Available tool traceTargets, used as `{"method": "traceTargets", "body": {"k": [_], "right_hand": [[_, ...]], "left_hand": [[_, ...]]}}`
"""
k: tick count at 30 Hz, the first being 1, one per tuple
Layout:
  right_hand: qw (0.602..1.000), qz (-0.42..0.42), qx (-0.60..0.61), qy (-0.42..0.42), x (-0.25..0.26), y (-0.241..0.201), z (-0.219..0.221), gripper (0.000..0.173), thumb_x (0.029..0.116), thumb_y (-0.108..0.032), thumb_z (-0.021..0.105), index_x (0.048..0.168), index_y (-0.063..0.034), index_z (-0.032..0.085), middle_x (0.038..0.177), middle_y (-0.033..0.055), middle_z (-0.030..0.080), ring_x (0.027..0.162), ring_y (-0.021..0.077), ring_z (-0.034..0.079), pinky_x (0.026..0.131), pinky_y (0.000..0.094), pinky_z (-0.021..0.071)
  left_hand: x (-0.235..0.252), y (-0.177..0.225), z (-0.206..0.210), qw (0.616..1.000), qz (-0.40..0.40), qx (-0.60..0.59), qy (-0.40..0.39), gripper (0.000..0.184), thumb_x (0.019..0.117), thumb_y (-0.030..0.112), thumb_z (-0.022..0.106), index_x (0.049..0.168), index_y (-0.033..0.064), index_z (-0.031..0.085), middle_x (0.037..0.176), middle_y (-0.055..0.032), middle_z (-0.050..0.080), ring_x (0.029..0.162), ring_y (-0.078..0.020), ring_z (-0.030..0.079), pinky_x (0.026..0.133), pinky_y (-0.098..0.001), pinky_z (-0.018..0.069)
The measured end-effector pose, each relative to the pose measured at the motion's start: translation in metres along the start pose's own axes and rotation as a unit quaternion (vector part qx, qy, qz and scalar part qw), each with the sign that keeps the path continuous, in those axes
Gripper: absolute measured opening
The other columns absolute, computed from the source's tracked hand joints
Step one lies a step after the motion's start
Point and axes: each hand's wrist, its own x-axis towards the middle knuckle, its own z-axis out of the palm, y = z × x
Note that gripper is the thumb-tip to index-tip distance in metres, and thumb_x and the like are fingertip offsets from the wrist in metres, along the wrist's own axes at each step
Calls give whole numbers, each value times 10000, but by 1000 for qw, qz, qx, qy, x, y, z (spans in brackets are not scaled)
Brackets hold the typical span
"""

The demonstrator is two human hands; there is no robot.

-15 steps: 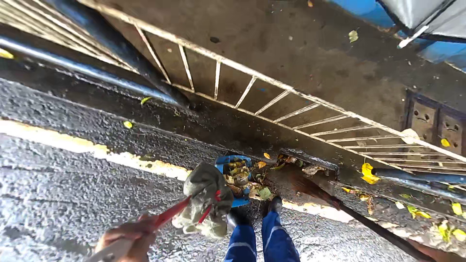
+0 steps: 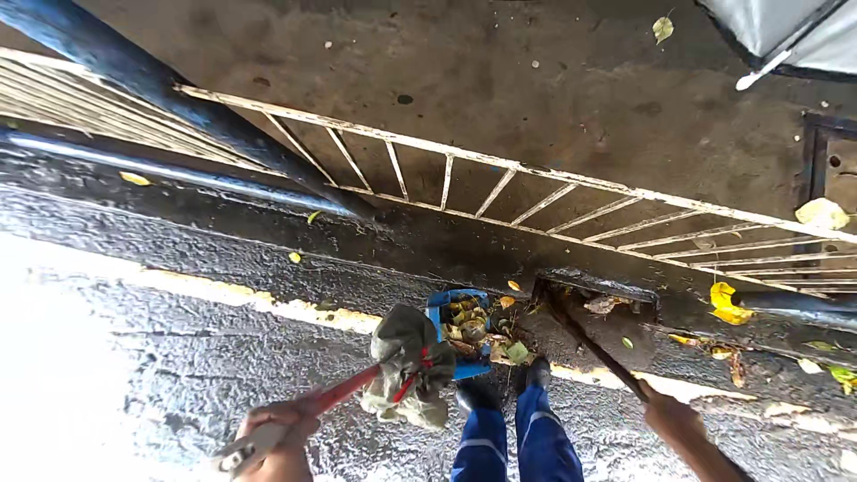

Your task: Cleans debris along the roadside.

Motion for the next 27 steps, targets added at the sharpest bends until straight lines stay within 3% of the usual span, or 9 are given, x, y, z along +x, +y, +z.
{"method": "traceTargets", "body": {"k": [3, 5, 7, 9, 13, 16, 20, 24, 27], "right_hand": [[1000, 22, -20, 2, -19, 69, -27, 590, 1081, -295, 508, 1641, -244, 328, 1355, 283, 637, 1238, 505, 616, 998, 695, 471], [999, 40, 12, 8, -17, 83, -34, 547, 1083, -297, 513, 1609, -204, 397, 1393, 274, 618, 1281, 493, 593, 1028, 697, 451], [997, 55, 60, 17, -2, 61, -29, 485, 1088, -263, 493, 1556, -139, 471, 1415, 272, 603, 1308, 482, 577, 1043, 694, 440], [996, 53, 74, 15, 17, 23, -21, 449, 1087, -249, 457, 1521, -146, 508, 1410, 240, 616, 1301, 450, 592, 1032, 671, 461], [999, -9, -46, 0, 7, -23, -25, 577, 1067, -242, 476, 1629, -213, 346, 1367, 245, 638, 1246, 436, 631, 987, 626, 509], [996, -19, -89, 16, -16, 19, -50, 605, 1063, -232, 504, 1641, -210, 326, 1360, 278, 631, 1243, 474, 621, 1001, 654, 490], [998, 27, -55, 33, -32, 74, -77, 540, 1073, -290, 528, 1598, -214, 427, 1398, 250, 626, 1291, 475, 593, 1043, 676, 452], [999, 34, 3, 24, 13, 29, -47, 464, 1084, -259, 492, 1523, -111, 508, 1428, 257, 598, 1332, 450, 569, 1080, 658, 433], [998, 1, -61, 10, 10, -27, -28, 527, 1069, -237, 467, 1592, -190, 422, 1399, 237, 624, 1281, 434, 611, 1021, 632, 491]], "left_hand": [[0, -22, -17, 999, 19, -6, -31, 292, 793, 24, 652, 854, 302, 587, 820, 175, 703, 849, -29, 701, 901, -291, 589], [3, -22, -18, 999, 13, -3, -30, 288, 796, 17, 645, 859, 292, 586, 832, 174, 708, 871, -27, 701, 918, -285, 580], [0, -5, -4, 999, -35, 16, 13, 295, 749, -59, 532, 857, 215, 508, 804, 174, 685, 860, -21, 698, 893, -271, 584], [-3, 10, 9, 996, -75, 24, 35, 310, 729, -86, 486, 876, 187, 489, 799, 176, 669, 859, -12, 689, 881, -254, 584], [-4, 9, 10, 997, -72, 20, 37, 311, 727, -50, 528, 865, 228, 508, 816, 170, 673, 856, -15, 685, 829, -232, 585], [-3, 9, 10, 998, -62, -2, 31, 317, 724, -40, 542, 848, 252, 524, 807, 171, 675, 861, -28, 691, 870, -253, 588], [-2, 7, 5, 998, -62, -15, 30, 326, 733, -34, 548, 863, 264, 527, 813, 180, 685, 877, -22, 697, 895, -255, 588], [-6, 6, 1, 995, -92, 6, 24, 264, 747, 6, 568, 867, 238, 535, 875, 152, 690, 943, -41, 688, 903, -273, 578], [-7, 13, 6, 993, -113, 30, 29, 249, 734, -12, 545, 881, 185, 505, 899, 133, 677, 952, -32, 679, 888, -266, 578]]}}
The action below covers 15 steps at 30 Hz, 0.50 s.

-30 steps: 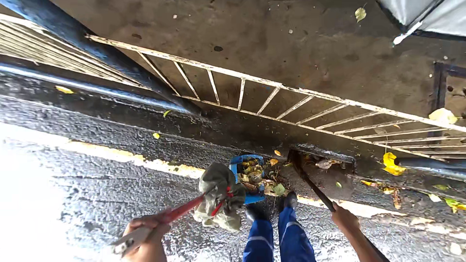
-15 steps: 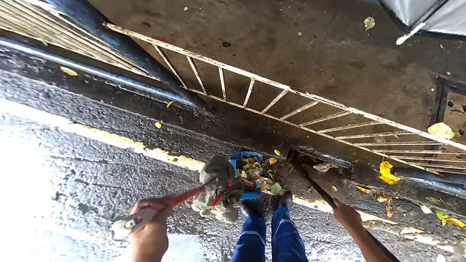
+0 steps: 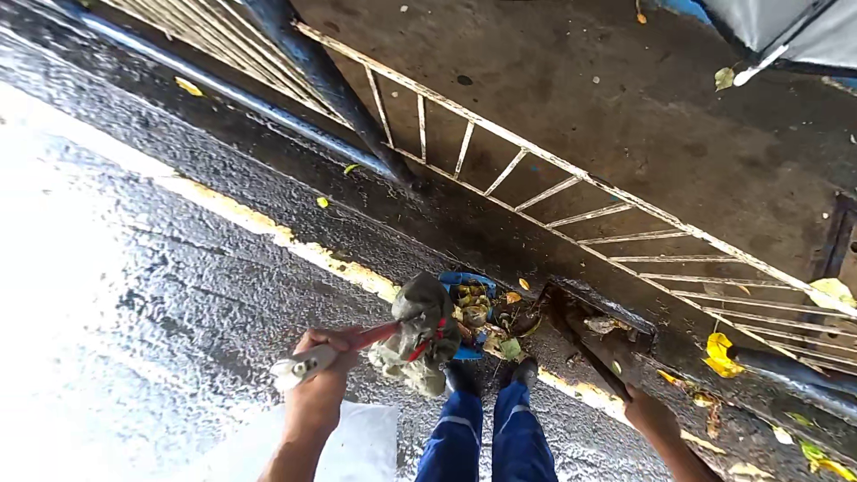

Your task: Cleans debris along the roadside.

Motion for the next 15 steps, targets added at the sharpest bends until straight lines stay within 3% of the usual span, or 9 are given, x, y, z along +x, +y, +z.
{"method": "traceTargets", "body": {"k": [2, 5, 10, 12, 15], "right_hand": [[999, -20, -41, 6, -23, -3, -7, 561, 1066, -222, 492, 1615, -186, 379, 1363, 259, 639, 1247, 457, 627, 996, 636, 502], [997, -28, -77, 8, -53, 43, -23, 591, 1070, -261, 512, 1635, -211, 345, 1368, 260, 637, 1247, 456, 627, 1011, 635, 496], [999, 11, -28, 17, -65, 99, -53, 527, 1078, -305, 529, 1586, -189, 450, 1415, 261, 613, 1314, 481, 574, 1076, 678, 424], [999, 22, 5, 30, -37, 80, -45, 464, 1088, -283, 502, 1515, -102, 524, 1407, 274, 610, 1325, 470, 567, 1083, 667, 420], [999, 21, 21, 34, 2, 23, -26, 457, 1084, -249, 475, 1515, -104, 518, 1436, 251, 595, 1335, 443, 567, 1073, 655, 439]], "left_hand": [[-1, 1, -1, 1000, -5, -3, 1, 250, 744, -31, 547, 891, 168, 513, 908, 117, 677, 961, -43, 679, 905, -283, 578], [-1, 0, -4, 1000, -10, 1, -5, 216, 772, -20, 548, 900, 151, 512, 931, 108, 677, 971, -36, 674, 906, -274, 570], [1, 4, -4, 1000, -29, 8, 6, 193, 783, -42, 535, 904, 106, 512, 929, 87, 668, 953, -17, 663, 875, -246, 567], [2, 3, -3, 999, -25, 24, 15, 190, 752, -23, 552, 905, 90, 537, 925, 82, 682, 942, -10, 666, 864, -239, 566], [-4, 6, 0, 998, -42, 32, 14, 194, 741, -48, 551, 898, 63, 525, 940, 35, 684, 958, -40, 670, 875, -265, 569]]}}
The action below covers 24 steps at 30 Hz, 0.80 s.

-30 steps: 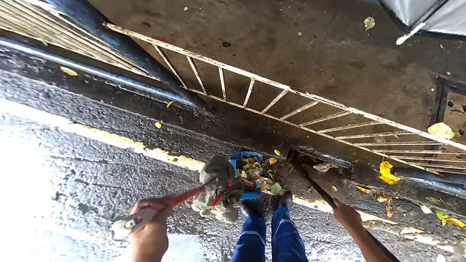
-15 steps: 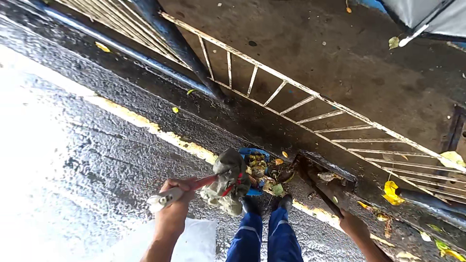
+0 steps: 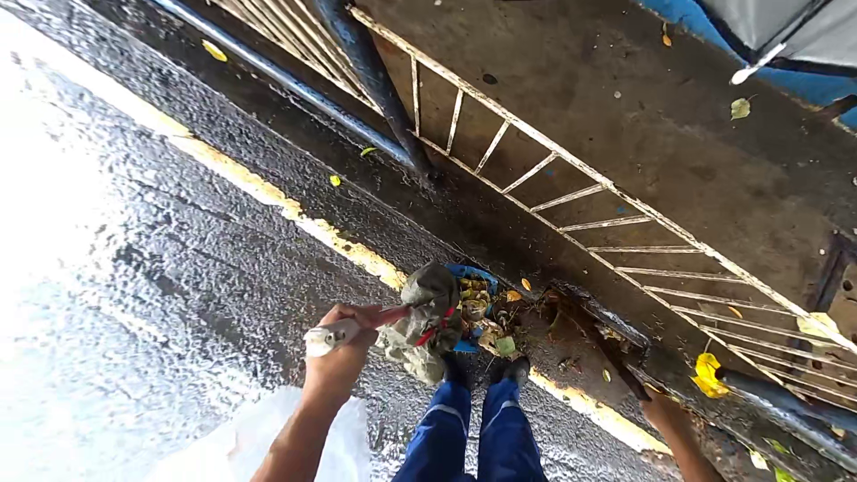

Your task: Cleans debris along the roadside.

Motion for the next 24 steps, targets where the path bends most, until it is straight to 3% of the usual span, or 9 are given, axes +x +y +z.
{"method": "traceTargets", "body": {"k": [3, 6, 9, 11, 13, 18, 21, 24], "right_hand": [[996, -44, -80, -6, -26, -29, 8, 529, 1072, -257, 484, 1595, -201, 424, 1413, 232, 617, 1286, 431, 609, 1027, 634, 485], [992, -62, -112, -6, -62, 12, -7, 573, 1076, -272, 506, 1628, -209, 365, 1397, 250, 626, 1268, 456, 614, 1034, 646, 476], [997, -32, -74, -7, -79, 63, -28, 558, 1070, -290, 537, 1607, -209, 413, 1414, 257, 615, 1301, 477, 585, 1067, 672, 437], [999, -11, -40, 1, -74, 75, -26, 529, 1068, -294, 545, 1577, -179, 464, 1421, 256, 610, 1320, 472, 571, 1080, 670, 425], [1000, 7, -14, 11, -61, 56, -10, 499, 1078, -273, 519, 1556, -135, 483, 1419, 268, 604, 1317, 482, 568, 1063, 676, 434], [998, -20, -64, -8, -62, -10, 25, 535, 1063, -206, 468, 1595, -192, 421, 1400, 245, 622, 1282, 437, 610, 1016, 629, 494], [997, -32, -64, 2, -89, 13, 17, 547, 1068, -215, 486, 1606, -168, 399, 1376, 270, 628, 1266, 469, 611, 1020, 650, 481], [999, -5, -37, 18, -100, 45, 7, 522, 1081, -261, 485, 1595, -197, 428, 1412, 255, 614, 1298, 463, 592, 1041, 676, 452]], "left_hand": [[-10, 5, -4, 1000, 11, 2, -11, 213, 718, -40, 572, 875, 99, 533, 929, 49, 690, 970, -60, 684, 885, -290, 583], [-31, 20, 3, 995, 80, 11, -62, 166, 710, 27, 625, 820, 143, 579, 879, 78, 677, 903, -50, 675, 837, -277, 589], [-48, 45, 20, 988, 124, 14, -92, 123, 742, 67, 640, 792, 167, 591, 825, 112, 668, 852, -2, 669, 816, -225, 584], [-50, 55, 29, 986, 133, 11, -96, 100, 750, 70, 647, 786, 151, 601, 811, 105, 666, 835, -1, 670, 810, -226, 588], [-49, 60, 38, 987, 129, 18, -97, 89, 741, 52, 642, 784, 124, 612, 809, 92, 675, 820, -1, 672, 793, -225, 589], [-58, 58, 76, 988, 103, 31, -112, 93, 764, -18, 672, 842, 28, 653, 852, -11, 712, 822, -80, 692, 771, -296, 597], [-63, 55, 95, 993, 35, 35, -111, 90, 818, -41, 707, 880, 6, 661, 866, -51, 710, 849, -139, 694, 799, -364, 585], [-66, 56, 109, 994, 19, 33, -99, 115, 820, -24, 743, 894, 30, 674, 889, -43, 725, 845, -139, 699, 794, -382, 583]]}}
